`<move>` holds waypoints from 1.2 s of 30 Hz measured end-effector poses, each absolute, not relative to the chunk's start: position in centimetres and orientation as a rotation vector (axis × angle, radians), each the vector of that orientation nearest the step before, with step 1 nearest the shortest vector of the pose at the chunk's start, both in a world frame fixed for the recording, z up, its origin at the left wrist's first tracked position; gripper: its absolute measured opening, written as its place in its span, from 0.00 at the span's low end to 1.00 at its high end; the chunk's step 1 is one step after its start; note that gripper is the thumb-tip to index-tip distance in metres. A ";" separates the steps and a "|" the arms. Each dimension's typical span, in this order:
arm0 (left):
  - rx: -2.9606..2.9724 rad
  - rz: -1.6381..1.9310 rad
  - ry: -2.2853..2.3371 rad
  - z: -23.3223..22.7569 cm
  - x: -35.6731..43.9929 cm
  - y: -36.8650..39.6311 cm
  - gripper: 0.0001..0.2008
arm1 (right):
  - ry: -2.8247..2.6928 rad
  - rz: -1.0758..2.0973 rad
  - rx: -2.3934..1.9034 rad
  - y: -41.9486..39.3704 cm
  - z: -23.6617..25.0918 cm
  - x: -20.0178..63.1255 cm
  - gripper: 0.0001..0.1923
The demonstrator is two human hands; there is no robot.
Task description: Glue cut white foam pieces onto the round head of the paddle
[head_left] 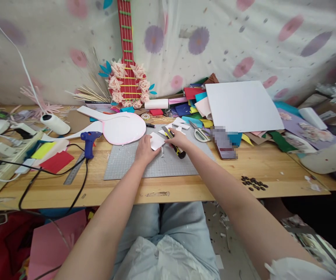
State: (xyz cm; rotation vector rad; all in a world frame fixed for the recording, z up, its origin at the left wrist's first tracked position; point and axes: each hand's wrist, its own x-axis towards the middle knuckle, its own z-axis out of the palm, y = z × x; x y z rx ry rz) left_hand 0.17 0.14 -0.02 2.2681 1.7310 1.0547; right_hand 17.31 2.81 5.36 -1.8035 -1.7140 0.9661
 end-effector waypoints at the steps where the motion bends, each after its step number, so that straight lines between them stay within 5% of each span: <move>1: 2.265 1.121 1.709 -0.1 0.1 0.2 0.25 | -1.611 1.064 -1.765 3.0 5.3 17.0 0.40; 7: 2.209 1.346 1.650 -0.2 -0.2 0.1 0.25 | -1.260 1.451 -1.541 4.1 5.6 16.1 0.27; 14: 2.287 1.129 1.615 -0.3 -0.1 0.0 0.25 | -1.710 0.495 -1.920 6.0 6.8 18.4 0.16; 22: 2.440 0.948 1.624 0.2 -0.2 -0.3 0.25 | -1.837 0.600 -2.086 6.8 6.8 20.1 0.14; 26: 2.392 0.930 1.704 0.6 -0.2 -0.6 0.16 | -2.131 0.543 -2.062 5.1 7.1 17.2 0.16; 36: 2.251 0.809 1.747 0.4 -0.4 -0.3 0.08 | -2.611 0.084 -1.877 3.3 7.4 11.5 0.18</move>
